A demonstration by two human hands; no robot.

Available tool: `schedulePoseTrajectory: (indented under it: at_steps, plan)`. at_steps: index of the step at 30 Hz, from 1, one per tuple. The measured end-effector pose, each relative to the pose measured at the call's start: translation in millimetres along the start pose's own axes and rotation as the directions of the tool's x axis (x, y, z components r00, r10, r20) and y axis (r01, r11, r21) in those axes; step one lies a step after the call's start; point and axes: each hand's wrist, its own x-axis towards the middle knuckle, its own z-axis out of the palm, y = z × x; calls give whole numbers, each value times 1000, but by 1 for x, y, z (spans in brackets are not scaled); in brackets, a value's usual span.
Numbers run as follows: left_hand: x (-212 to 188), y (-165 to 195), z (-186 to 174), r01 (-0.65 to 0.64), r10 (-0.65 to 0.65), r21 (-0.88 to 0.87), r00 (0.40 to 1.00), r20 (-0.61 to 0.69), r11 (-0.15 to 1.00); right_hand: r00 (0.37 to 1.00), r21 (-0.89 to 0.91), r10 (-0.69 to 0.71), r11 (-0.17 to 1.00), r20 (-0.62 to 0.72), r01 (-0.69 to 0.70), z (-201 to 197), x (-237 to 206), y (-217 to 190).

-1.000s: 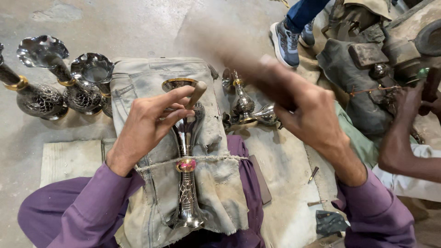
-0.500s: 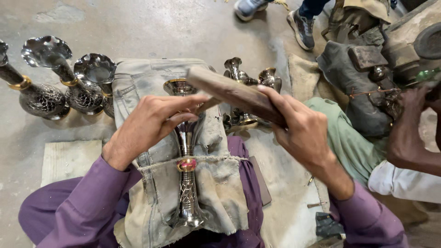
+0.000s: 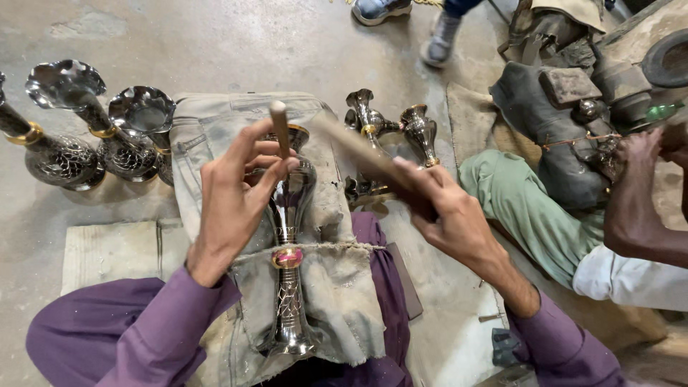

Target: The person sits on the floor and decorates a silver vase with an engraved pattern, holding a small punch against the vase surface with one hand and striking it with a wooden mallet held in the other hand, repositioning the punch repeatedly around the vase body and neck.

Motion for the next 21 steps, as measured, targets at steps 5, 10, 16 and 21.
schedulePoseTrajectory:
  at_steps: [5, 10, 16, 21]
  plan:
    - [-3, -3, 9, 53, -60, -66, 992, -110, 996, 992, -168, 10, 986, 129, 12, 3, 9, 7]
    - [-3, -1, 11, 20, -21, -10, 993, -119, 1000, 962, -118, 164, 983, 220, -140, -15, 36, 15]
    - [-5, 1, 11, 56, -56, -10, 991, -121, 998, 958, -333, -256, 921, -128, 202, -62, 72, -13]
    - [-6, 1, 13, 89, -86, 17, 986, -141, 996, 948, -329, -314, 902, -55, 279, -92, 94, -40]
